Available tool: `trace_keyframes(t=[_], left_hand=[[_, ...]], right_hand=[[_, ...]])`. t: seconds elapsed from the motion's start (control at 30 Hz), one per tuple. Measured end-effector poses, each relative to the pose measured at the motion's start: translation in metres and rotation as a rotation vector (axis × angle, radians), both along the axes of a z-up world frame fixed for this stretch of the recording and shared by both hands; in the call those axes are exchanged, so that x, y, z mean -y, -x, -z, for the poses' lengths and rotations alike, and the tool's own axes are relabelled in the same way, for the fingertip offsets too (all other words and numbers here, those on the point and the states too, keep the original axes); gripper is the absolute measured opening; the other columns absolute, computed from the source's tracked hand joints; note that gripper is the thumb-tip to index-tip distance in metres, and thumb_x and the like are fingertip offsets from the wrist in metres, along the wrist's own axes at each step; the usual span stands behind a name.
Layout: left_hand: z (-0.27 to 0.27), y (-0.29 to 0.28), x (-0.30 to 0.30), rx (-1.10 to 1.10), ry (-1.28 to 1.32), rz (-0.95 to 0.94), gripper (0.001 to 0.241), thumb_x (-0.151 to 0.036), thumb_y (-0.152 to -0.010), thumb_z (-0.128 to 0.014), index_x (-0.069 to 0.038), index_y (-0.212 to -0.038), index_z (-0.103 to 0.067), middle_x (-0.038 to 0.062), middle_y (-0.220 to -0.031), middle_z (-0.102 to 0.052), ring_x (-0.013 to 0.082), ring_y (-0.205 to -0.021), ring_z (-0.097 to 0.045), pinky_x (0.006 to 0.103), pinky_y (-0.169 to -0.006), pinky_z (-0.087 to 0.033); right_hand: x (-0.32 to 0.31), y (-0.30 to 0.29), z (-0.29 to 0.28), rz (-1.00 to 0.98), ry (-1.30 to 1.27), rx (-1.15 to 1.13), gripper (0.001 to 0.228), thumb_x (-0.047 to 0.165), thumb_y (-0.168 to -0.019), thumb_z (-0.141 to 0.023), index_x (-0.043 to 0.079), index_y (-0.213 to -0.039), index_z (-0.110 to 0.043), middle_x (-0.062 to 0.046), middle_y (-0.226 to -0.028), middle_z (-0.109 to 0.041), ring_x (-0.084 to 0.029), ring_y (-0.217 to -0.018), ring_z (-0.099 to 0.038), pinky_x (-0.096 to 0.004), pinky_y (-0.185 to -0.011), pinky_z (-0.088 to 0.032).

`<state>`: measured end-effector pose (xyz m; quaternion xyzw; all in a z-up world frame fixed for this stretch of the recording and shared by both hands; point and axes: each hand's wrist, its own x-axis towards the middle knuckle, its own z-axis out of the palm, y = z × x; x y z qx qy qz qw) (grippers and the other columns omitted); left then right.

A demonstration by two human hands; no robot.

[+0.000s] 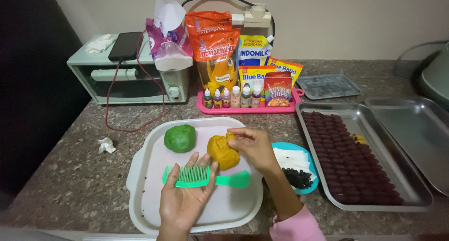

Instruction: Shaping and texturing colored dough using hands and a plastic comb tool

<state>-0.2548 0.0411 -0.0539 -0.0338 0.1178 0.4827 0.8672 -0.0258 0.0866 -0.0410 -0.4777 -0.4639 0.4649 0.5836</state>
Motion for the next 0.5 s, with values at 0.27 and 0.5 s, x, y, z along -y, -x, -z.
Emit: trace_keyframes(t=[0.27,0.5], left_hand=[[-0.007,-0.001,0.004,-0.071,0.056,-0.026,0.056,-0.04,-0.095,-0.058,-0.009,-0.141,-0.057,0.02,-0.14,-0.065,0.0513,-0.131,-0.056,0.0531,-0.096,-0.054],[-0.004,0.0,0.006,-0.086,0.042,-0.025,0.055,-0.042,-0.095,-0.058,-0.008,-0.138,-0.059,0.02,-0.141,-0.065,0.051,-0.132,-0.056,0.0521,-0.096,-0.054]], right_hand=[[0.001,-0.002,0.002,0.13,-0.068,0.076,0.017,0.007,-0.087,-0.077,-0.002,-0.101,-0.079,-0.012,-0.091,-0.079,-0.016,-0.081,-0.072,-0.029,-0.072,-0.063],[0.006,-0.005,-0.004,0.141,-0.159,0.164,0.019,0.013,-0.089,-0.074,0.001,-0.102,-0.079,-0.006,-0.094,-0.078,-0.011,-0.086,-0.07,-0.027,-0.08,-0.062]])
